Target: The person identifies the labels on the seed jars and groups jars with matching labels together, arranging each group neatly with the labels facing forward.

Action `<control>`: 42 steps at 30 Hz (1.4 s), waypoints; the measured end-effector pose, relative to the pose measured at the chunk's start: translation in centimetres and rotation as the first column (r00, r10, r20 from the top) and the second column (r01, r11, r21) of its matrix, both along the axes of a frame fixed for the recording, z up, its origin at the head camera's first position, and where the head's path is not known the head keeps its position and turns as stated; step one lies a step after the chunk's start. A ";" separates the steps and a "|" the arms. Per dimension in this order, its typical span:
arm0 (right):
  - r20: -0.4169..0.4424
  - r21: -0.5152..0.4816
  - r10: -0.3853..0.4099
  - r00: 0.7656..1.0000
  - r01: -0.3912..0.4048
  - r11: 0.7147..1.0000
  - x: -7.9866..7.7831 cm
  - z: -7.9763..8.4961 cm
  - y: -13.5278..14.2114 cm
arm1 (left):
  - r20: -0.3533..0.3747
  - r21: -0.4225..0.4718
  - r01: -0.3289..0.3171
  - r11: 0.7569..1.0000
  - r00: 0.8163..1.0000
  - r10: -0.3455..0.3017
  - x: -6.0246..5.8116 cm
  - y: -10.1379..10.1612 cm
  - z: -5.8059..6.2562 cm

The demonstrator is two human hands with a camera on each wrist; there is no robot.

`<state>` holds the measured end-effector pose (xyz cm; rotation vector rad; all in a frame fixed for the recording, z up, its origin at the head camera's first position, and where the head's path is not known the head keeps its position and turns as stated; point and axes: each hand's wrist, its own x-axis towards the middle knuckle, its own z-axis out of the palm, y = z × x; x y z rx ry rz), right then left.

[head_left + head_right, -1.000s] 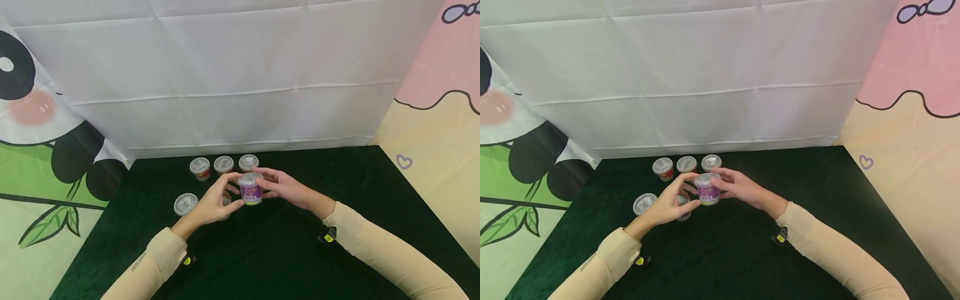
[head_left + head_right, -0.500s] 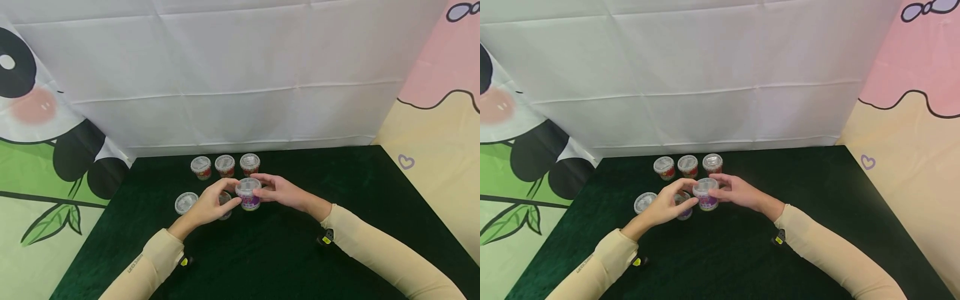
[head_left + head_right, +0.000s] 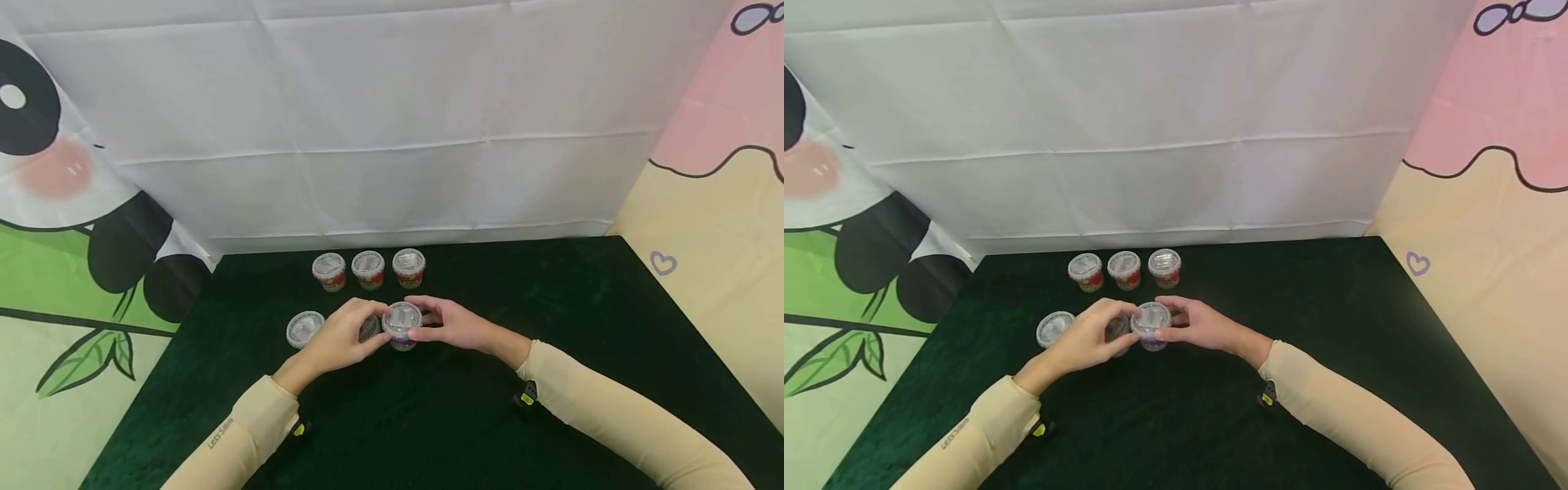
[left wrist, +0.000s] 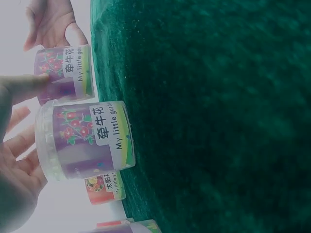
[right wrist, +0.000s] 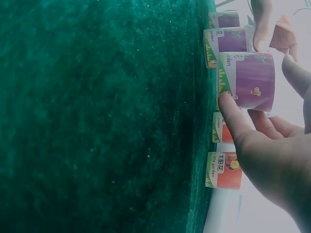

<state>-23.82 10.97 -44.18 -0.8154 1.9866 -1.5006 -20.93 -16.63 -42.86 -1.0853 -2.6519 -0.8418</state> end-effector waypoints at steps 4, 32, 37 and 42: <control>-0.029 0.021 0.002 1.000 -0.001 1.000 0.0 -0.2 -0.1 | -0.051 -0.037 0.005 0.999 0.999 -0.007 -0.2 -0.1 -0.1; -0.017 0.059 -0.010 1.000 0.011 0.998 0.3 -0.5 -0.6 | -0.001 -0.156 0.022 0.988 1.000 -0.022 -0.2 -0.3 0.8; -0.103 0.136 0.009 0.995 0.005 0.991 0.6 0.2 -0.9 | -0.012 -0.206 0.006 0.978 1.000 -0.008 -0.1 0.1 1.3; -0.141 0.210 0.010 0.990 0.021 0.977 0.9 0.6 -0.9 | -0.008 -0.271 0.002 0.963 1.000 -0.004 0.2 0.7 1.9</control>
